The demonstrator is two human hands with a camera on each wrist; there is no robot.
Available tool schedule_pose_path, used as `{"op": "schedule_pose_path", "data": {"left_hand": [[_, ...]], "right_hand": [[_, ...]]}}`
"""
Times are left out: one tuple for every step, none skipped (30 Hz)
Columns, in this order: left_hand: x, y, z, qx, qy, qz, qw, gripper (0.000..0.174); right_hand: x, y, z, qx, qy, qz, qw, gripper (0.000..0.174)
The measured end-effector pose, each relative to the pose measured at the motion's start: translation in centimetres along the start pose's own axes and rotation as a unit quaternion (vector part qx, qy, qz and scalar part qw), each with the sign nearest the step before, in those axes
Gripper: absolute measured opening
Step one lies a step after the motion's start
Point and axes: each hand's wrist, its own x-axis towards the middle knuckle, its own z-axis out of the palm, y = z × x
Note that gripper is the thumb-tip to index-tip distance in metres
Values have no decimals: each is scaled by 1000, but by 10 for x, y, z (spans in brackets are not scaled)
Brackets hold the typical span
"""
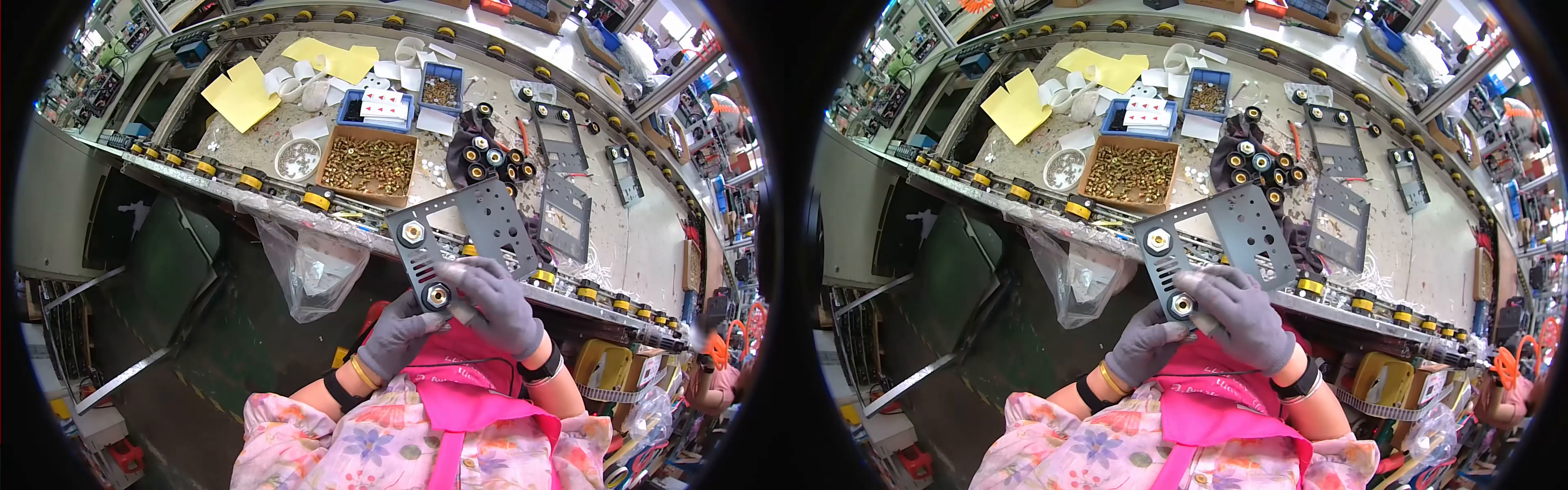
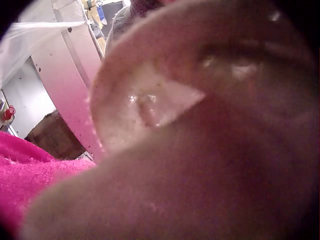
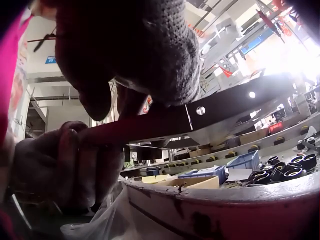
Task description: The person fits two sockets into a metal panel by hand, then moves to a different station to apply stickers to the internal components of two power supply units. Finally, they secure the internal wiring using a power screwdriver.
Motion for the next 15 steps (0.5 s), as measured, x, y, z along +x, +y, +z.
{"op": "schedule_pose_path", "data": {"left_hand": [[-1,-1,-2,7,-5,-4,1000,51],[-2,-2,-2,10,0,0,1000,51],[-3,-4,1,15,1,2,1000,52],[-1,-4,3,22,-2,4,1000,53],[0,-3,2,21,-6,0,1000,53],[-2,-2,-2,20,-10,-6,1000,54],[0,1,-1,19,-15,-13,1000,54],[1,3,6,20,-22,2,1000,54],[2,5,12,23,-12,1,1000,54],[3,8,16,26,-4,1,1000,54],[5,9,18,30,5,1,1000,54],[6,13,17,37,18,-21,999,51],[10,15,13,59,4,-35,998,50],[16,16,7,81,-10,-47,996,48],[22,18,8,103,-22,-59,993,47]], "right_hand": [[-1,0,3,6,-11,-10,1000,33],[-3,-1,0,26,-38,52,998,34],[-6,0,-1,17,-32,48,998,34],[-8,4,-2,5,-23,45,999,35],[-9,6,-5,-10,-12,43,999,35],[-8,5,-9,-9,-51,42,998,39],[-7,3,-10,-25,-56,32,998,42],[-6,1,-11,-41,-62,23,997,44],[-7,-1,-14,-58,-67,14,996,47],[-10,1,-15,-81,-103,17,991,57],[-13,5,-16,-66,-113,14,991,66],[-17,9,-20,-59,-124,17,990,68],[-20,12,-23,-50,-135,21,989,70],[-21,15,-26,-85,-171,54,980,69],[-19,18,-31,-116,-207,87,967,69]]}}
